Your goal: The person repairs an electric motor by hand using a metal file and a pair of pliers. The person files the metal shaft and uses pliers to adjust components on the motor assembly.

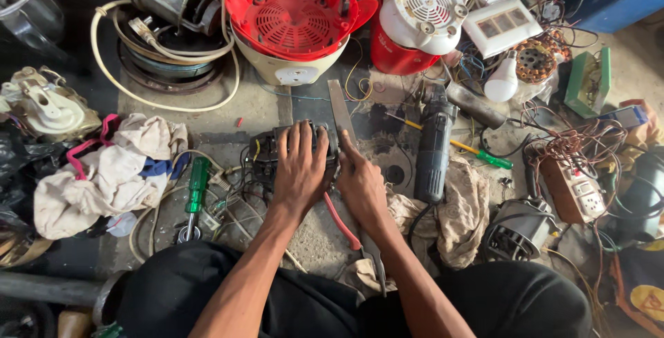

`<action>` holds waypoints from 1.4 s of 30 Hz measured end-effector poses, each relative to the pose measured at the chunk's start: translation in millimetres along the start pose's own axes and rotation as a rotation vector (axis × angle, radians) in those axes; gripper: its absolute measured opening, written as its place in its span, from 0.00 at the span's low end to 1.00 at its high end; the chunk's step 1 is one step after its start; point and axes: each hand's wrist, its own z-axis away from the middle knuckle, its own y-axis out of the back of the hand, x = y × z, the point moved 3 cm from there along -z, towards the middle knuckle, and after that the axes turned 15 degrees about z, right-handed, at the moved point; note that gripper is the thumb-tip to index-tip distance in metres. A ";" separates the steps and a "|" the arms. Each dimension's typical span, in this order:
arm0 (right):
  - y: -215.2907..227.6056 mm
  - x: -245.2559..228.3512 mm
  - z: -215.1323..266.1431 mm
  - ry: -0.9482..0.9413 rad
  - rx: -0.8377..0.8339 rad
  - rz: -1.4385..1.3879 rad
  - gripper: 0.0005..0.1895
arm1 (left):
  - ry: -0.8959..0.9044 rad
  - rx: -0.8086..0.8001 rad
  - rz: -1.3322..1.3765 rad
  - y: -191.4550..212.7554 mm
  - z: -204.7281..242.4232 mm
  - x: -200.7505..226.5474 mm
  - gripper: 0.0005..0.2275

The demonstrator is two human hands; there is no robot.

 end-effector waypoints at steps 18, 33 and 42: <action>17.0 24.8 71.2 -0.044 -0.012 -0.060 0.29 | 0.051 -0.018 0.075 11.6 6.4 14.6 0.34; 12.8 15.7 41.8 0.001 -0.041 0.041 0.27 | -0.010 0.018 -0.020 -0.1 12.1 8.2 0.22; 15.2 -1.9 25.3 -0.003 -0.016 0.001 0.26 | -0.033 0.003 -0.033 1.1 11.1 4.7 0.21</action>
